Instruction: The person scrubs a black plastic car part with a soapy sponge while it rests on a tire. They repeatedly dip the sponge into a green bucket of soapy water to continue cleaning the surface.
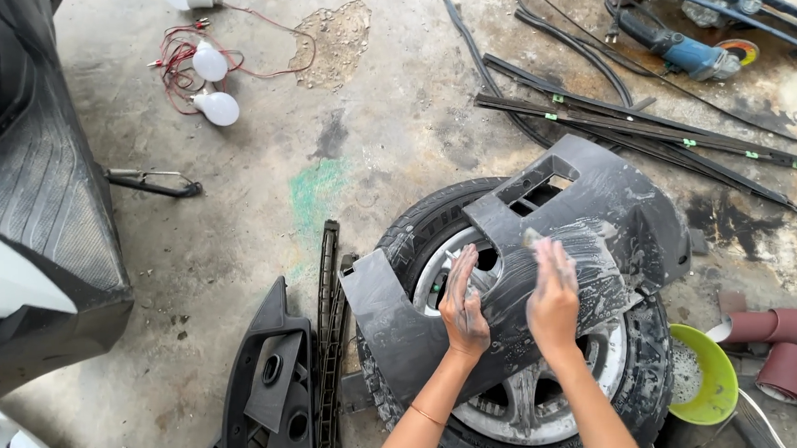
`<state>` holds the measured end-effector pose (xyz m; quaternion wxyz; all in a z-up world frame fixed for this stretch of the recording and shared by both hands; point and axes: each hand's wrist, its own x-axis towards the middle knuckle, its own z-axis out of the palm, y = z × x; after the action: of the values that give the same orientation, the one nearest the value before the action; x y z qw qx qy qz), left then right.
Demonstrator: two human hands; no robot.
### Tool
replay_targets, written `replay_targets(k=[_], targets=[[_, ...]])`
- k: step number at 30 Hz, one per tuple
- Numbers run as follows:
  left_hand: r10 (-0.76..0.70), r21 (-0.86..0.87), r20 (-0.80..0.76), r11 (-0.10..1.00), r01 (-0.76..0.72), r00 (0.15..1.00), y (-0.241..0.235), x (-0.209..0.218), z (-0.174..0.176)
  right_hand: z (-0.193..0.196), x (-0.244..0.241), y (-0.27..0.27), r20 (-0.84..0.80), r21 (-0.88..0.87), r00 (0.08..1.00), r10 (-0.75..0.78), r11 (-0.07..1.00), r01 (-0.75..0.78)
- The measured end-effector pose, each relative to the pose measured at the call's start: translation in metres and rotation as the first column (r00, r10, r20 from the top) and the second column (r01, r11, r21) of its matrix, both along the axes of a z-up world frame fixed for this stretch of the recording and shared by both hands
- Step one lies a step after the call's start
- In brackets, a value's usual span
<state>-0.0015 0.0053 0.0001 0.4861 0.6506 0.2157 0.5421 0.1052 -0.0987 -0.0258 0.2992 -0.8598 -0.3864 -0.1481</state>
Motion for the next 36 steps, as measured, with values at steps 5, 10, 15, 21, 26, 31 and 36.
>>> replay_targets(k=[5, 10, 15, 21, 26, 31, 36], targets=[[0.001, -0.002, -0.008, 1.000, -0.001, 1.000, -0.001, -0.001, -0.004, 0.021, -0.027, 0.004, 0.122, -0.122, 0.974, 0.190, 0.977, -0.175], [0.019, -0.002, 0.010, 1.000, -0.019, 1.000, -0.001, 0.003, -0.005, 0.055, -0.042, 0.018, 0.203, -0.120, 0.956, 0.211, 0.974, -0.190], [0.013, 0.002, -0.004, 1.000, -0.013, 1.000, -0.001, 0.001, -0.007, 0.030, -0.034, 0.013, -0.056, -0.176, 0.996, 0.066, 0.982, -0.075], [0.000, -0.002, -0.003, 1.000, 0.000, 1.000, -0.002, 0.001, -0.007, 0.020, -0.037, 0.010, -0.036, -0.208, 0.999, 0.039, 0.977, -0.045], [-0.040, -0.008, -0.033, 0.999, 0.040, 0.999, 0.001, -0.002, 0.000, 0.016, -0.024, 0.005, 0.099, -0.150, 0.965, 0.245, 0.962, -0.228], [-0.002, -0.004, -0.009, 1.000, 0.002, 1.000, 0.004, 0.001, -0.001, 0.004, -0.012, -0.007, 0.156, -0.130, 0.969, 0.191, 0.976, -0.172], [-0.057, 0.001, -0.069, 0.998, 0.057, 0.996, -0.002, 0.000, -0.010, 0.007, -0.003, -0.014, 0.048, -0.092, 0.997, 0.066, 0.994, -0.061]])
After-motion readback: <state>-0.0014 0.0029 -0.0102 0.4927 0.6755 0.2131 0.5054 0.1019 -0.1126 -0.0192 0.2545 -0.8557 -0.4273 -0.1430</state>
